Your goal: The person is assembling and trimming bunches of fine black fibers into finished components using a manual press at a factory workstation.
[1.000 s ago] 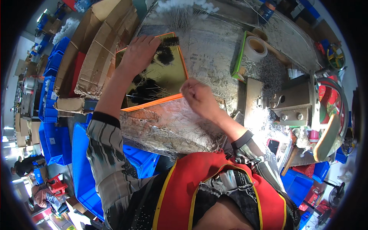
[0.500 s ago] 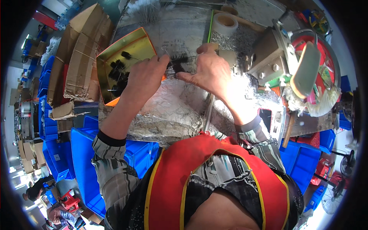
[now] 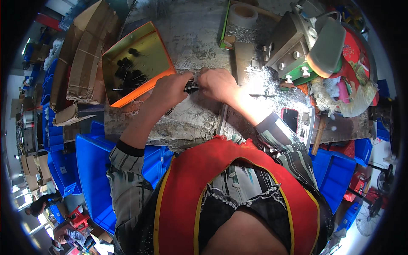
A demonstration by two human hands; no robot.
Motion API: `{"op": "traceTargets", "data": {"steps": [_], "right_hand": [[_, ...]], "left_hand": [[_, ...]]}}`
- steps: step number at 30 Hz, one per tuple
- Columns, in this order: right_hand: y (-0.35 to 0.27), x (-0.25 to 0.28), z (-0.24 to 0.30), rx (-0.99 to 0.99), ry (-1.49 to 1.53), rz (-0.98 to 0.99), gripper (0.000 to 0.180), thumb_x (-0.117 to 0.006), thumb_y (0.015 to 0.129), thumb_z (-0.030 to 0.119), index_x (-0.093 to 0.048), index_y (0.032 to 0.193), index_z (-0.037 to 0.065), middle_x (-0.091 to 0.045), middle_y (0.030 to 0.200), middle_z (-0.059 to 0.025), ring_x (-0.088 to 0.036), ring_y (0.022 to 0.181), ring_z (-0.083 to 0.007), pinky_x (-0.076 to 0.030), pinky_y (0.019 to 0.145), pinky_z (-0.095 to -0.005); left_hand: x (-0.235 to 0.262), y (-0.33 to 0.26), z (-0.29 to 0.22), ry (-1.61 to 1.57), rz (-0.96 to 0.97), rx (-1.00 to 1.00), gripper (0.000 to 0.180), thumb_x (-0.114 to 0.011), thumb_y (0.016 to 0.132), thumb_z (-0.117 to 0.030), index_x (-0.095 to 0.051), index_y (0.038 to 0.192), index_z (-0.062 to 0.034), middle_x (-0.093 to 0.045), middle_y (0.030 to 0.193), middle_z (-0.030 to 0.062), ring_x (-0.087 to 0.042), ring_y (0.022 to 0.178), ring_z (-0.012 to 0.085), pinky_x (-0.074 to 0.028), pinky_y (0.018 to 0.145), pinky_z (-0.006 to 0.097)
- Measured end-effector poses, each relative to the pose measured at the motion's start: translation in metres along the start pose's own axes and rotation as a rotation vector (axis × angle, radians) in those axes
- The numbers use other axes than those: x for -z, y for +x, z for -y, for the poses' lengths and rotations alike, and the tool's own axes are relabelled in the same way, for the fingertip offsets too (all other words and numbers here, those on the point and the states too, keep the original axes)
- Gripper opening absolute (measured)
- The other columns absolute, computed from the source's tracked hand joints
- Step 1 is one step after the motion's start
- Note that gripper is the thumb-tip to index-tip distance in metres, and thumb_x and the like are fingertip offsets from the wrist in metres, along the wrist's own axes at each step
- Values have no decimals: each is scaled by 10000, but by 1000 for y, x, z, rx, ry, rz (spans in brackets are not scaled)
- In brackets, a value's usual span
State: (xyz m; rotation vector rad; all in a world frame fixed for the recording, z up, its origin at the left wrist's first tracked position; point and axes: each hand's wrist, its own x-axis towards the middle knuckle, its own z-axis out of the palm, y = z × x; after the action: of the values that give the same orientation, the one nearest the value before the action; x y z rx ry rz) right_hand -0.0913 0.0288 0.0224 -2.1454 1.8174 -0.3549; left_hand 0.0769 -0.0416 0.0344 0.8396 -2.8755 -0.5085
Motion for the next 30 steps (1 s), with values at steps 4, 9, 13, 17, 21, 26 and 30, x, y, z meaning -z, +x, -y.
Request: {"op": "traceTargets", "data": {"steps": [4,9,13,17,21,26,30], "right_hand": [[4,-5,6,50,-111,-47,141,-620,658,130,-650,773,53,-608,869,-151,-627,781,-311,-492,684,-412],[12,2,0,-85,-160,-20,148,-592,686,148,-652,768,40,-610,851,-163,-625,792,-318,-492,700,-414],[10,8,-10,-123,-81,-24,171,-531,704,134,-612,728,-15,-602,802,-202,-605,783,-358,-482,702,-430],[13,2,-12,-28,-62,-282,208,-500,714,140,-560,680,-56,-580,778,-218,-574,756,-388,-462,680,-452],[15,3,-8,3,-31,-341,212,-488,740,133,-544,666,-58,-562,776,-228,-556,750,-396,-440,650,-463],[23,3,-6,69,253,-421,264,-478,817,143,-522,668,-69,-520,695,-259,-538,707,-419,-401,603,-463],[31,-2,5,-83,393,-304,311,-512,811,214,-568,678,-61,-558,688,-255,-565,713,-419,-446,638,-459]], "left_hand": [[-1,-2,3,-117,44,124,423,-642,634,-69,-534,1042,-96,-602,780,137,-596,772,321,-457,657,420],[-1,-6,9,-185,55,219,471,-647,642,-73,-540,1100,-85,-602,808,140,-601,768,258,-458,686,354],[-7,-8,19,-446,-84,230,485,-656,663,-91,-530,1129,-46,-616,894,102,-599,801,196,-454,738,312],[-19,-6,24,-726,-82,293,461,-661,722,-97,-514,1152,-20,-606,941,71,-586,843,152,-461,745,286],[-34,-5,19,-1282,-86,351,426,-646,767,-73,-496,1161,-7,-597,952,60,-580,842,128,-473,740,259],[-49,-4,15,-1576,-173,383,422,-664,769,-54,-494,1145,29,-596,931,54,-573,794,112,-480,703,240],[-53,-7,12,-1527,-182,387,478,-705,726,-38,-490,1149,27,-595,927,54,-572,805,114,-480,705,243]]}}
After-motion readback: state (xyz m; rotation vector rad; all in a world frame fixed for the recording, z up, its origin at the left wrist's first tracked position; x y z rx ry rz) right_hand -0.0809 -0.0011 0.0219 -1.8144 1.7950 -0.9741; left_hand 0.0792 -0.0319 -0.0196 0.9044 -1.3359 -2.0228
